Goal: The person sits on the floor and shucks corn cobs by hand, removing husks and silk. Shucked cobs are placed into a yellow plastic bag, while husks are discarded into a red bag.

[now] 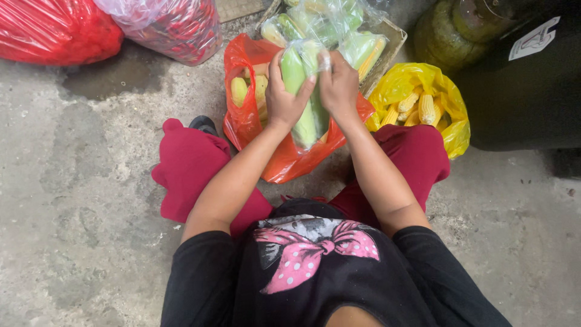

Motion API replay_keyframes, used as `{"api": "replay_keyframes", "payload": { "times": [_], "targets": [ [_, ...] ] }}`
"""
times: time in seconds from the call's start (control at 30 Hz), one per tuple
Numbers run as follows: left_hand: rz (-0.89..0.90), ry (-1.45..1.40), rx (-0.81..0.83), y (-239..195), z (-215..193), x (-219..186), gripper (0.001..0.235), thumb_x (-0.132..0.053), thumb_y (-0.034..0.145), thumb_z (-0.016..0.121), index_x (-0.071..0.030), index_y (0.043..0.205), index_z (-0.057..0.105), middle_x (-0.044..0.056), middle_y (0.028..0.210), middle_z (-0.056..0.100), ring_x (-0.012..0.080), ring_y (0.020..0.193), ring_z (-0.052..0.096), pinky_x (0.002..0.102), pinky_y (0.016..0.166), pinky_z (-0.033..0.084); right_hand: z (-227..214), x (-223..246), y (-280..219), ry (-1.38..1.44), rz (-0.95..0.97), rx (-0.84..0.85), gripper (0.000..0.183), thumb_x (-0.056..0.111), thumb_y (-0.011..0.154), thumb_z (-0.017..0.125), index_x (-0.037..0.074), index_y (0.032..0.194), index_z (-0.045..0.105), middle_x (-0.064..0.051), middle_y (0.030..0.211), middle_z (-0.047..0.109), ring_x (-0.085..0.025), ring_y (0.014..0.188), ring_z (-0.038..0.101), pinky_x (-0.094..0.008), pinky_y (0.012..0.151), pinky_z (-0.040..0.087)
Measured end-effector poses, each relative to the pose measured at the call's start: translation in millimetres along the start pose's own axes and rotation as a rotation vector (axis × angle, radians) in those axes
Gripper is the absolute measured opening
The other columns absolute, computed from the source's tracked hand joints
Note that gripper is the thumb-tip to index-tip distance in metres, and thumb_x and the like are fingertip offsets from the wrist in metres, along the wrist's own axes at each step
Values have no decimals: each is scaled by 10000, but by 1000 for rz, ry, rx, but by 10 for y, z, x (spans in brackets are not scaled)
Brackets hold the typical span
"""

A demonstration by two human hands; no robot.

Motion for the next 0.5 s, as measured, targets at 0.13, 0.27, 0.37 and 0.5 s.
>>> {"api": "replay_keyframes", "payload": {
  "times": [0.13, 0.27, 0.37, 0.5],
  "targets": [
    [-167, -11, 24, 71, 10, 215, 590, -422, 1016, 639, -66, 1464, 492, 146, 1281, 708, 238, 1166, 713, 334, 993, 556, 43, -370, 67, 121, 115, 14, 366, 324, 1099, 581, 18, 933, 692, -130, 694, 622, -202, 620, 573, -364, 623, 498],
    [-198, -131, 63, 128, 46, 397, 495, -378, 1083, 528, -53, 1457, 521, 119, 1207, 745, 172, 1095, 705, 294, 964, 544, 306, -773, 82, 627, 328, 98, 375, 286, 1120, 589, 9, 891, 697, -37, 702, 614, -98, 617, 499, -298, 566, 441],
    [-161, -222, 55, 176, 61, 490, 457, -321, 1109, 501, -19, 1450, 535, 115, 1248, 725, 153, 1127, 668, 289, 994, 523, 477, -926, 70, 1038, 501, 144, 301, 220, 1128, 587, 1, 939, 670, -7, 725, 613, -95, 599, 511, -273, 543, 434],
    [-136, -390, 70, 247, 55, 532, 454, -292, 1138, 461, 31, 1447, 538, 106, 1331, 679, 156, 1223, 629, 287, 1074, 481, 448, -965, 40, 1377, 700, 184, 233, 108, 1036, 560, 66, 1247, 651, -6, 687, 565, -95, 542, 489, -246, 507, 433]
  ]
}}
Point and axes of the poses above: each hand's wrist, its own y-axis towards the middle knuckle, its own z-axis out of the palm, x = y × z, the point moved 7 cm from there along y, towards the middle knuckle
